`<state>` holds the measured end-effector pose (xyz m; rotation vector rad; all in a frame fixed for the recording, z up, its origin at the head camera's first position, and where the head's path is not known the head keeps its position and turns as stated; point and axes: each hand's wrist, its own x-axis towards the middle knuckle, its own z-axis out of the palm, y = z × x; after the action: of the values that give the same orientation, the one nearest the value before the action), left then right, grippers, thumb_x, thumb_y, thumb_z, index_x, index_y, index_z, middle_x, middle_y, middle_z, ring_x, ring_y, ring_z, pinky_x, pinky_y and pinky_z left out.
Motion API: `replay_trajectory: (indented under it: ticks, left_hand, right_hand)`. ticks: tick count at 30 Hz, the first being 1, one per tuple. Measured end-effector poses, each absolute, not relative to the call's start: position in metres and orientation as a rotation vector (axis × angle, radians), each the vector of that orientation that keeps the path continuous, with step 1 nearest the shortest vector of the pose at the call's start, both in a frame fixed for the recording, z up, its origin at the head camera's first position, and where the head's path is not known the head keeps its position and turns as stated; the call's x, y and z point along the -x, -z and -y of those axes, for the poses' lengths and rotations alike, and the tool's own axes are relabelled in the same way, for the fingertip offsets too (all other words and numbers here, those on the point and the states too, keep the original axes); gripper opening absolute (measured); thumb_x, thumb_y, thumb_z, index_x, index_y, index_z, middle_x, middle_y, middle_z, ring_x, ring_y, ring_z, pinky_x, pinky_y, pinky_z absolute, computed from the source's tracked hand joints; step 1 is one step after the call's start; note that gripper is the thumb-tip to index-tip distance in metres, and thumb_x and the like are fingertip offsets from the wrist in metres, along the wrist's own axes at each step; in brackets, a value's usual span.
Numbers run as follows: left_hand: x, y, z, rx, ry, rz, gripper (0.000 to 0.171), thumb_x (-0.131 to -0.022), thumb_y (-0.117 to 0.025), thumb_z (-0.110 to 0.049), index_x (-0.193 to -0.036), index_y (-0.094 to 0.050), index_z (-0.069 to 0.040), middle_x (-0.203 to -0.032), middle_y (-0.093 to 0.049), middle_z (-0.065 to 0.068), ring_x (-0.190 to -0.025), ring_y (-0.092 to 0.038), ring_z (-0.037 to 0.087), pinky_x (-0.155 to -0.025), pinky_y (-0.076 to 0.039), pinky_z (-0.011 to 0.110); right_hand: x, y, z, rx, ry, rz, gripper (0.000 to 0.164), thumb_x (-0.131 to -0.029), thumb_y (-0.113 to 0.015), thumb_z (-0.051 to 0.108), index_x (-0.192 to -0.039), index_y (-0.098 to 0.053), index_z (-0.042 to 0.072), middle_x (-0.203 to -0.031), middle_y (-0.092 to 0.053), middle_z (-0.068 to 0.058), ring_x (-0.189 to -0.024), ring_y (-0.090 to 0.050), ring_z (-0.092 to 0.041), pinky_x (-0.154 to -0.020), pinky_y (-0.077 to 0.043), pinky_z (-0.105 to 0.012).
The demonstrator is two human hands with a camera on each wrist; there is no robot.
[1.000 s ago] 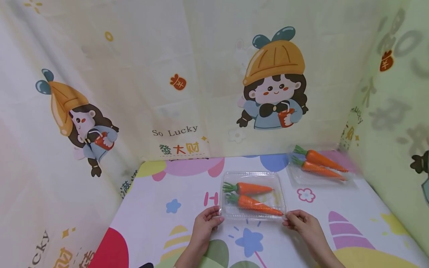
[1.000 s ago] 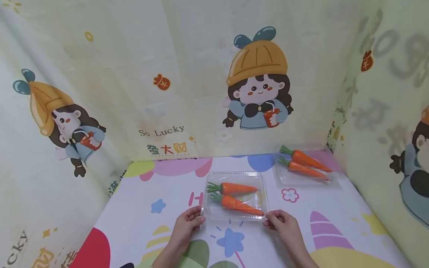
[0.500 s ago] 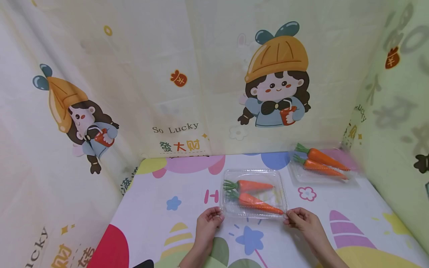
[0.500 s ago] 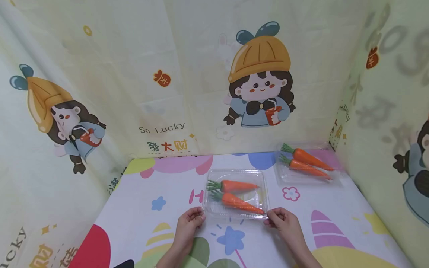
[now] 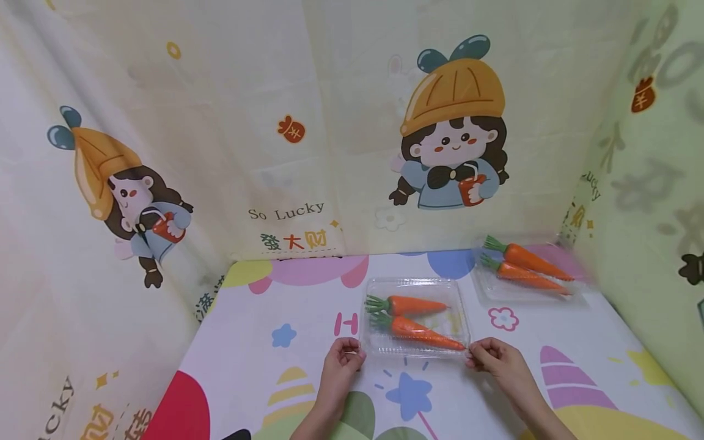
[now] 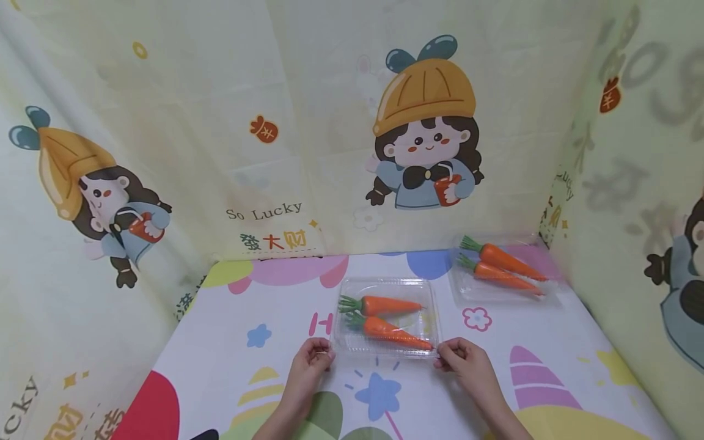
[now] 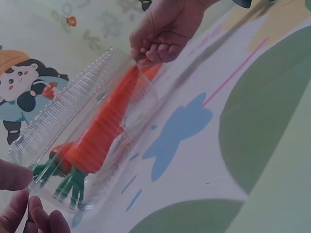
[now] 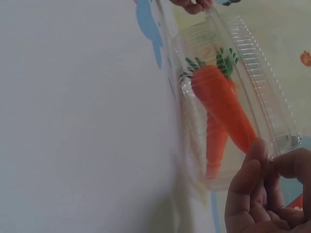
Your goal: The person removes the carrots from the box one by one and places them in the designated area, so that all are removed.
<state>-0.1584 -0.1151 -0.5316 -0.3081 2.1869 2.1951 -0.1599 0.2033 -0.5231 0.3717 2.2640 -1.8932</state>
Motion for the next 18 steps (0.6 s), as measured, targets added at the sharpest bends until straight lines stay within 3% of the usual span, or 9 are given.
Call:
replay_trajectory:
  ticks: [7,13,18]
  left_hand:
    - [0.164,0.528,0.118,0.090,-2.148,-2.390,0.042,-0.090,-0.070,0.001,-0.128,-0.054,0.001,-0.123,-0.058,0.020,-0.099,-0.059,0.021,-0.081,-0.052,0.021]
    - [0.174,0.530,0.123,-0.302,-1.966,-2.723,0.052,-0.092,-0.067,0.000,-0.140,-0.051,-0.011,-0.142,-0.055,0.009,-0.128,-0.053,0.031,-0.101,-0.053,0.040]
    - [0.184,0.529,0.129,-0.723,-1.813,-2.872,0.038,-0.096,-0.061,-0.001,-0.134,-0.056,-0.006,-0.150,-0.052,0.010,-0.136,-0.050,0.031,-0.104,-0.050,0.046]
  right_hand:
    - [0.160,0.525,-0.204,-0.370,1.899,-2.274,0.026,-0.103,-0.064,0.017,-0.110,-0.063,-0.008,-0.092,-0.073,-0.007,-0.078,-0.070,-0.011,-0.076,-0.060,-0.027]
    - [0.161,0.526,-0.204,-0.382,1.872,-2.317,0.028,-0.102,-0.065,0.021,-0.109,-0.064,-0.006,-0.094,-0.072,-0.005,-0.081,-0.071,-0.009,-0.077,-0.059,-0.024]
    - [0.162,0.527,-0.204,-0.401,1.862,-2.348,0.025,-0.101,-0.064,0.019,-0.110,-0.064,-0.005,-0.096,-0.072,-0.002,-0.084,-0.068,-0.004,-0.078,-0.057,-0.020]
